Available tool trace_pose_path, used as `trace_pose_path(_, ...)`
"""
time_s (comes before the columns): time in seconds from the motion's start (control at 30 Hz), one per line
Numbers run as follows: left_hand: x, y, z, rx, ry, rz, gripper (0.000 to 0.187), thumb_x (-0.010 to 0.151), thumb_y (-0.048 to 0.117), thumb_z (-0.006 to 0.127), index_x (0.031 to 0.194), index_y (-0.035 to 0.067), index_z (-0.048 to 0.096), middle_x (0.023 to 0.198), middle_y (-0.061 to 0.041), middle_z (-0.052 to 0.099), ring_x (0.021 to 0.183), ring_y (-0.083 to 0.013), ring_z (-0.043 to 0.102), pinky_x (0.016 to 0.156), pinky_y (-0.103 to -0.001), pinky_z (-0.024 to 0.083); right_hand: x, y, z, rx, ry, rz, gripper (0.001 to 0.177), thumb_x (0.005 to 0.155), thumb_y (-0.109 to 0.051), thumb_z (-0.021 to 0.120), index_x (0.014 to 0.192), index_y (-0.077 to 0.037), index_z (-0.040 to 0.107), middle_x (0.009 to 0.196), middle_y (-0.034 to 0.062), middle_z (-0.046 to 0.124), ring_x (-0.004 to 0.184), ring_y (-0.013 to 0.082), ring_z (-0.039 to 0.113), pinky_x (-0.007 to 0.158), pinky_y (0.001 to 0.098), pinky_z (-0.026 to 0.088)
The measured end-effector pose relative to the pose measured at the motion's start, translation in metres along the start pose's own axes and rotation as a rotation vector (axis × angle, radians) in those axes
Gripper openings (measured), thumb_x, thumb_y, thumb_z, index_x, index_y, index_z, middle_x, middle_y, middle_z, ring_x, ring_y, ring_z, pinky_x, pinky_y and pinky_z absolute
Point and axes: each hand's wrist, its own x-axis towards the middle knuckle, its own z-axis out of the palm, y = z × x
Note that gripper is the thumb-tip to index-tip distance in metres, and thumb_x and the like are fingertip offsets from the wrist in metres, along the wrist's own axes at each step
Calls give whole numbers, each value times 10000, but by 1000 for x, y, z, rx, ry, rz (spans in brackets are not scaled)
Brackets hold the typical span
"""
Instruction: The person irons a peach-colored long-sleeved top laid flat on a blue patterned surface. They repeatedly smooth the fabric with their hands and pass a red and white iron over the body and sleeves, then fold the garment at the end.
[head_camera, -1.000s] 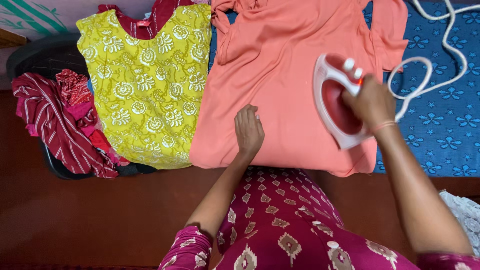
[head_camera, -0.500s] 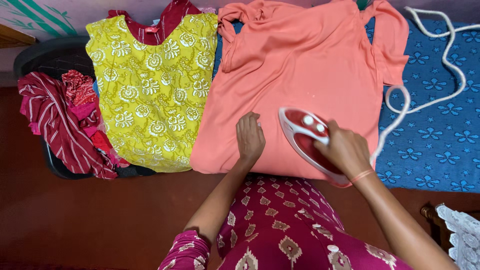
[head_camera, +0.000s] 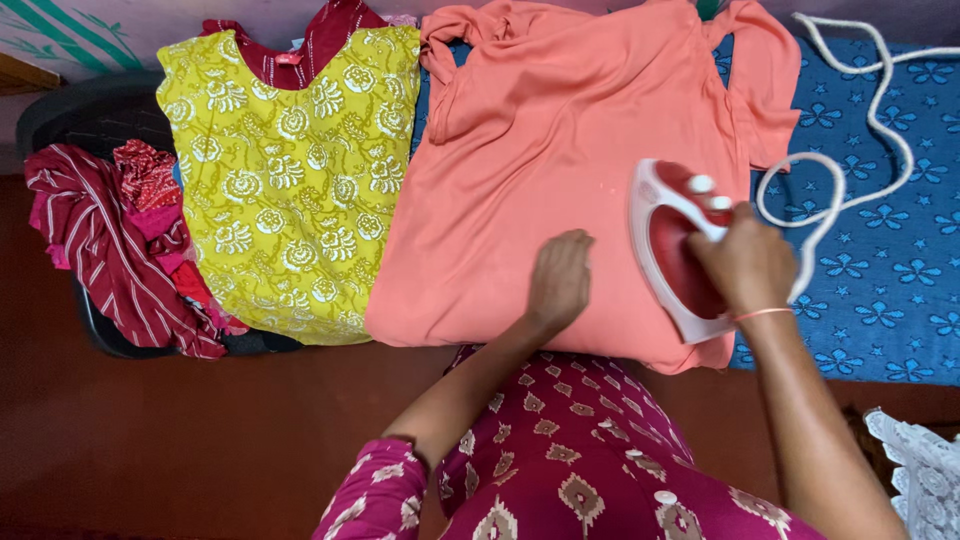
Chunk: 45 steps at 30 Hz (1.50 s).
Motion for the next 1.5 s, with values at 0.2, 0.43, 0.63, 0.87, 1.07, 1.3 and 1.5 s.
trace_pose_path(0.2, 19, 36, 38, 118, -141, 53, 578, 990, 235, 550, 1481, -53, 453, 1548, -201, 468, 1490, -315, 395, 1250, -485, 261, 47, 73, -16, -28, 49, -17, 590, 808, -387, 805, 1193, 45, 691, 1014, 331, 726, 932, 502, 710, 833, 565, 559)
trace_pose_path(0.43, 16, 33, 44, 314, -172, 71, 572, 1026, 288, 494, 1509, -17, 455, 1592, -153, 446, 1522, -264, 372, 1272, -476, 241, 109, 39, -6, -29, 72, -14, 557, 771, -377, 793, 1158, 14, 709, 1042, 312, 725, 953, 493, 702, 833, 558, 555)
trace_pose_path(0.63, 14, 33, 49, 362, -155, 79, 572, 1020, 296, 488, 1503, -9, 455, 1590, -152, 453, 1505, -259, 373, 1266, -463, 228, 165, -7, 0, 6, 108, -85, 515, 791, -344, 788, 1139, 25, 700, 1048, 306, 733, 963, 474, 709, 837, 522, 567)
trace_pose_path(0.87, 14, 33, 50, 364, -167, 64, 576, 1020, 305, 493, 1510, 5, 460, 1594, -130, 452, 1514, -246, 367, 1273, -454, 225, 103, 47, 0, 63, 42, 30, 484, 770, -364, 795, 1081, 4, 747, 1037, 292, 732, 959, 486, 699, 830, 551, 549)
trace_pose_path(1.07, 14, 30, 53, 369, -134, 81, 572, 1016, 308, 507, 1506, 15, 462, 1591, -127, 453, 1513, -241, 377, 1271, -457, 241, 49, 134, -5, 85, 101, 46, 571, 750, -380, 840, 1136, 30, 747, 951, 302, 740, 896, 472, 724, 842, 532, 558)
trace_pose_path(1.3, 15, 23, 51, 185, -97, 76, 506, 988, 198, 579, 1446, -7, 516, 1541, -153, 501, 1484, -283, 411, 1260, -467, 276, 95, 220, 9, 437, 440, -43, 396, 785, -251, 830, 1059, 19, 734, 903, 197, 734, 700, 301, 683, 637, 411, 539)
trace_pose_path(1.5, 20, -8, 6, 126, 158, 2, 397, 902, 77, 614, 1289, -7, 588, 1353, -194, 590, 1333, -360, 516, 1157, -499, 367, 156, 248, 45, 1017, 751, 95, 216, 1006, -160, 756, 1002, 55, 757, 861, 79, 769, 624, 142, 686, 537, 288, 527)
